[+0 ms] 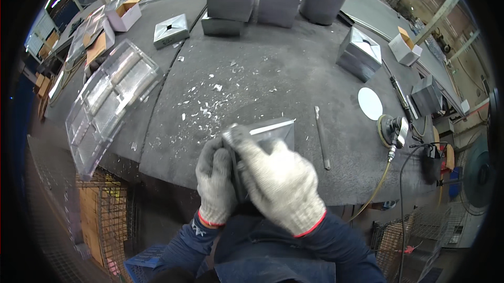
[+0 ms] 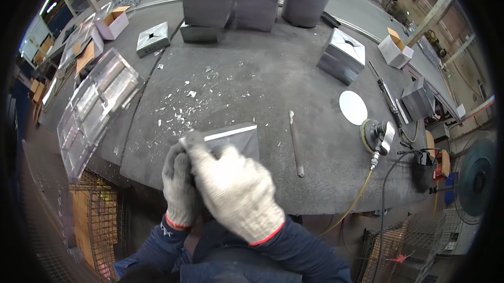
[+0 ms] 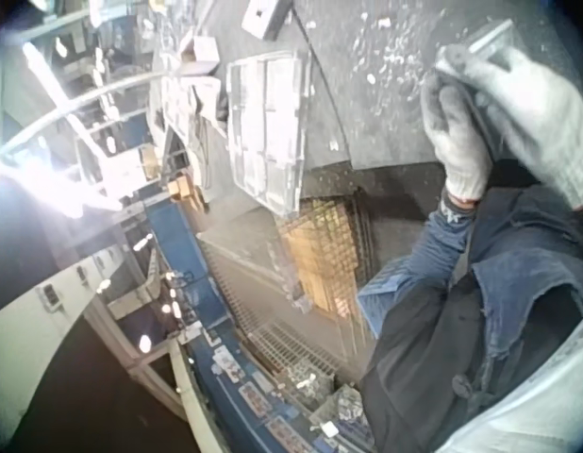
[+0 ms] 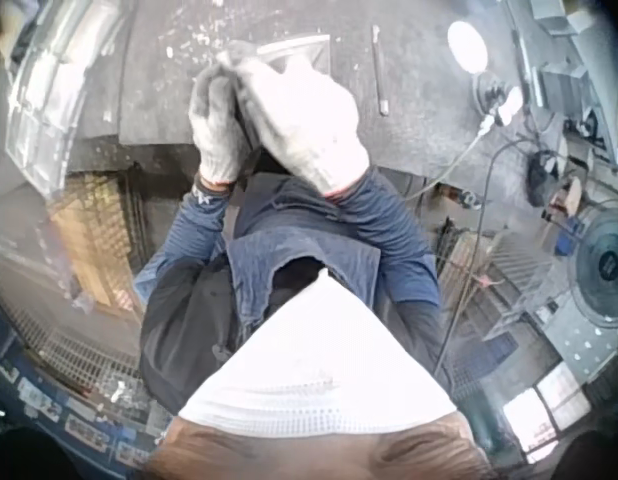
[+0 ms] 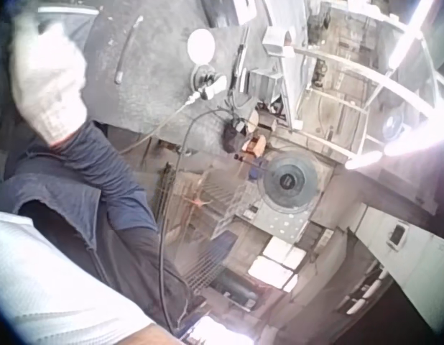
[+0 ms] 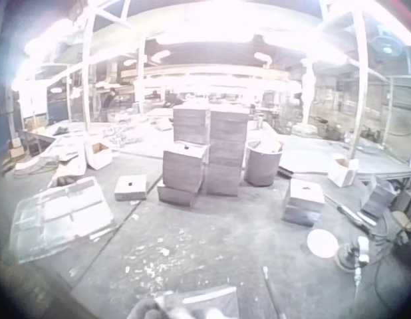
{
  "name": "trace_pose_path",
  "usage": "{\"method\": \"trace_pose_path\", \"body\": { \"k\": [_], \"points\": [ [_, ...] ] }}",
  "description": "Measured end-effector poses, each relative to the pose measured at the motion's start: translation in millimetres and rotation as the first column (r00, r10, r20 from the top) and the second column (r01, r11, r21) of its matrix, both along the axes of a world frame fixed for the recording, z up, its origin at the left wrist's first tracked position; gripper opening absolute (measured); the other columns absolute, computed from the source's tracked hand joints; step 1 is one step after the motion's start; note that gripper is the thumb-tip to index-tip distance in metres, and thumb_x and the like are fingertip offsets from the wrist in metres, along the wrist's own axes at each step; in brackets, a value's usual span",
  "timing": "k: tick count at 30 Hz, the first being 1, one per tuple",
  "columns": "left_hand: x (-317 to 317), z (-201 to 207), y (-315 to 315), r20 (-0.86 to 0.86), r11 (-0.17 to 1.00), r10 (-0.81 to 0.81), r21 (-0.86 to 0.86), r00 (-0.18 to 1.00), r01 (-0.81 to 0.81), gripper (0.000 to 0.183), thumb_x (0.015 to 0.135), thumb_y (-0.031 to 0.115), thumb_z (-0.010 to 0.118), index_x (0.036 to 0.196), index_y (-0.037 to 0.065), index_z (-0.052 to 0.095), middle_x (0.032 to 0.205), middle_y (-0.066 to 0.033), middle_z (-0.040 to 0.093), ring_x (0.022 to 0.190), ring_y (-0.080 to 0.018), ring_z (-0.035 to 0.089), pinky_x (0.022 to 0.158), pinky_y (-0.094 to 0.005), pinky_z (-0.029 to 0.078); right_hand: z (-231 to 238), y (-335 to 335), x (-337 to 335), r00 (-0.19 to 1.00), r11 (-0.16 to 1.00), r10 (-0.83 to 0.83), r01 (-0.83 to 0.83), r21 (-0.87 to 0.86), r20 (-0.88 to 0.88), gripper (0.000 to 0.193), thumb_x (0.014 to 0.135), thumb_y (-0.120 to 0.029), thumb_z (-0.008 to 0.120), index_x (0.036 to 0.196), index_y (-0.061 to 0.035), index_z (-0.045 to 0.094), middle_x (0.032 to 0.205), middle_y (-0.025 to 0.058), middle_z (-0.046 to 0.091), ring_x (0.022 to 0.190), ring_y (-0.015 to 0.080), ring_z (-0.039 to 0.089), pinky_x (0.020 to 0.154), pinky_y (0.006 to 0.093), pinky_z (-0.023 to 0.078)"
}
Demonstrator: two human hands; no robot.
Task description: The person sands the edges and interior of a square metal component with a hand file.
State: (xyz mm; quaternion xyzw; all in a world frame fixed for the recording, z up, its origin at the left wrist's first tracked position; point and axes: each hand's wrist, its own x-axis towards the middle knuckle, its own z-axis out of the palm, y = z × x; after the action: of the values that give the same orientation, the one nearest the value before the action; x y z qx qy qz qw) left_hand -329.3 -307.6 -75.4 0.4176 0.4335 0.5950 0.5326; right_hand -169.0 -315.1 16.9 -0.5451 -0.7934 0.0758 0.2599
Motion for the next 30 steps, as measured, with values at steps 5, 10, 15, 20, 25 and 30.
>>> {"method": "trace_pose_path", "body": {
  "k": [5, 10, 15, 20, 25, 30],
  "points": [
    [6, -10, -17, -0.076, 0.989, 0.134, 0.073, 0.988, -0.128, 0.045, 0.123, 0.037, 0.062, 0.142, -0.004, 0.069, 0.129, -0.0092, 0.076, 0.118, -0.0158, 0.068, 0.104, -0.0350, 0.057, -28, -2, 17, 0.990, 0.972, -0.137, 0.140, 0.187, -0.026, 0.056, 0.103, -0.016, 0.074, 0.159, -0.0157, 0.067, 0.091, 0.0169, 0.068, 0.065, 0.0303, 0.073, 0.057, 0.0450, 0.061],
    [11, -15, -23, -0.089, 0.978, 0.202, 0.070, 0.975, -0.196, 0.046, 0.123, 0.038, 0.062, 0.141, -0.004, 0.069, 0.130, -0.0104, 0.076, 0.119, -0.0166, 0.068, 0.107, -0.0382, 0.056, -29, -2, 21, 0.979, 0.973, -0.162, 0.180, 0.148, -0.126, 0.049, 0.104, -0.011, 0.073, 0.153, -0.0120, 0.071, 0.089, 0.0155, 0.067, 0.066, 0.0297, 0.073, 0.057, 0.0445, 0.063],
    [0, -22, -22, -0.153, 0.961, 0.272, 0.084, 0.950, -0.262, 0.041, 0.125, 0.035, 0.057, 0.142, -0.001, 0.068, 0.133, -0.0098, 0.073, 0.124, -0.0188, 0.067, 0.110, -0.0379, 0.055, -38, 3, 15, 0.982, 0.971, -0.177, 0.184, 0.150, -0.059, 0.041, 0.106, -0.014, 0.068, 0.147, -0.0111, 0.070, 0.089, 0.0142, 0.067, 0.064, 0.0259, 0.074, 0.055, 0.0419, 0.063],
    [1, -23, -11, -0.276, 0.961, 0.237, 0.204, 0.932, -0.185, 0.076, 0.116, 0.062, 0.066, 0.149, -0.006, 0.064, 0.140, -0.0147, 0.071, 0.131, -0.0240, 0.065, 0.116, -0.0397, 0.050, -51, 1, 125, 0.854, 0.894, -0.383, 0.438, 0.090, -0.352, 0.038, 0.106, -0.008, 0.074, 0.144, -0.0047, 0.074, 0.110, 0.0243, 0.080, 0.099, 0.0438, 0.079, 0.087, 0.0503, 0.065],
    [13, 22, 26, -0.367, 0.981, 0.074, 0.196, 0.927, 0.000, 0.069, 0.104, 0.023, 0.083, 0.159, -0.010, 0.057, 0.146, -0.0182, 0.069, 0.139, -0.0278, 0.064, 0.121, -0.0437, 0.051, -61, -29, 134, 0.800, 0.925, -0.324, 0.380, 0.008, -0.505, 0.046, 0.099, -0.004, 0.077, 0.145, -0.0014, 0.073, 0.120, 0.0259, 0.079, 0.104, 0.0469, 0.077, 0.092, 0.0516, 0.065],
    [73, 94, 82, -0.395, 0.983, -0.089, 0.115, 0.914, 0.145, 0.055, 0.106, 0.026, 0.079, 0.145, -0.009, 0.067, 0.124, -0.0120, 0.073, 0.116, -0.0196, 0.065, 0.107, -0.0364, 0.053, -75, -59, 155, 0.760, 0.886, -0.413, 0.464, -0.027, -0.501, 0.064, 0.090, 0.000, 0.085, 0.152, -0.0038, 0.070, 0.138, 0.0250, 0.078, 0.114, 0.0483, 0.077, 0.099, 0.0501, 0.066]
  ]
}}
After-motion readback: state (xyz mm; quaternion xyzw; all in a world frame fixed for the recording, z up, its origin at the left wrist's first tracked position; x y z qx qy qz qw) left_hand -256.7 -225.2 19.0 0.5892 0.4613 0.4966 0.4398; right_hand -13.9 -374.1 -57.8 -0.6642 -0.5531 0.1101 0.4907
